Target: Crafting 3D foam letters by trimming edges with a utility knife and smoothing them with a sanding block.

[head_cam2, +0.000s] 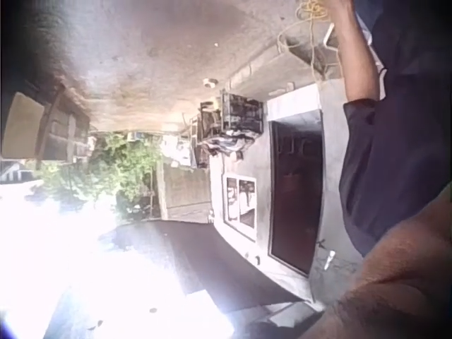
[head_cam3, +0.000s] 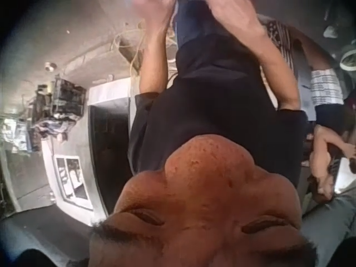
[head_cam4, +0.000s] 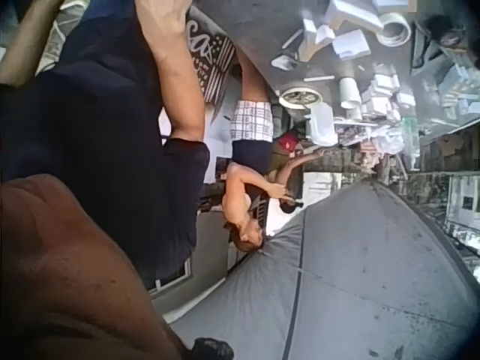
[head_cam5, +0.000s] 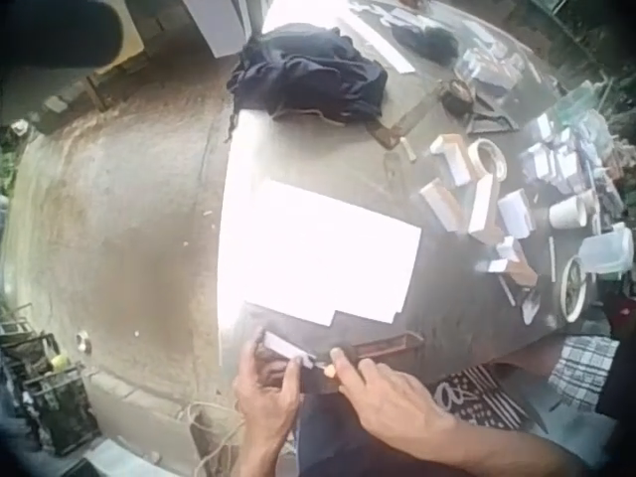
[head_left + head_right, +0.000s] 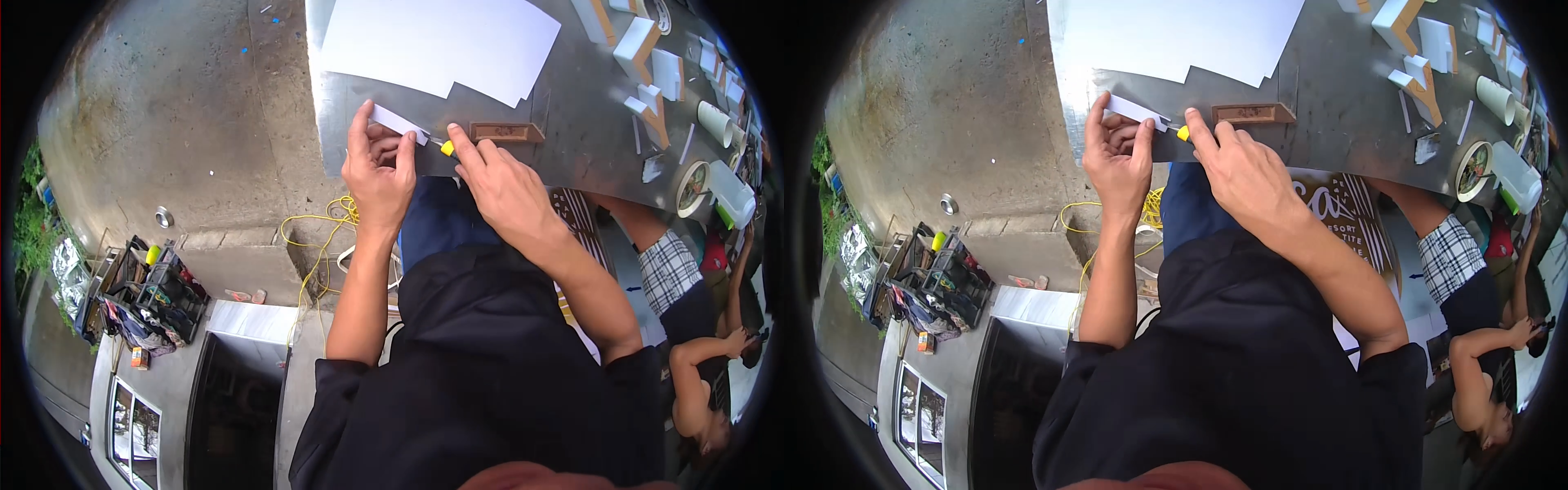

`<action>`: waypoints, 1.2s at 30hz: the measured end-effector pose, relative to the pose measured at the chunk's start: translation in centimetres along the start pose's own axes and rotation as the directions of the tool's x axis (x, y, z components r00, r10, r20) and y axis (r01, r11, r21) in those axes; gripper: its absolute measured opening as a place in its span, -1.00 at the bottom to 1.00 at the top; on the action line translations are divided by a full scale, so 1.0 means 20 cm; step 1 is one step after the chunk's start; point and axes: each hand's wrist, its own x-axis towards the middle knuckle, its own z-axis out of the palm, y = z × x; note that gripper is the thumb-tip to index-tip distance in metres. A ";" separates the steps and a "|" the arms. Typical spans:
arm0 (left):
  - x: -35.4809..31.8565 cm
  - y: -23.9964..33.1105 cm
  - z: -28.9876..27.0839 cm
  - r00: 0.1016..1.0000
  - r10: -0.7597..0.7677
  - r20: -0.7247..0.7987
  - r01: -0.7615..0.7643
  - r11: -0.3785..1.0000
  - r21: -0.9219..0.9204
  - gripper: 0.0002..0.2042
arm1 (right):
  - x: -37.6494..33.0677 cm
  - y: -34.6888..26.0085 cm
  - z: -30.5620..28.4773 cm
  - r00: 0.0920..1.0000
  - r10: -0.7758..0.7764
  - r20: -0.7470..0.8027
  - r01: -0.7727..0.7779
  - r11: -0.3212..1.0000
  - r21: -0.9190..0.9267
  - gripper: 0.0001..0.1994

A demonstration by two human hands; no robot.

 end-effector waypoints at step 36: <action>-0.04 -0.33 0.06 0.823 0.566 -0.038 -0.390 0.614 0.686 -0.46 | 0.10 -0.19 -0.09 0.942 0.230 0.242 -0.198 0.969 -0.151 -0.29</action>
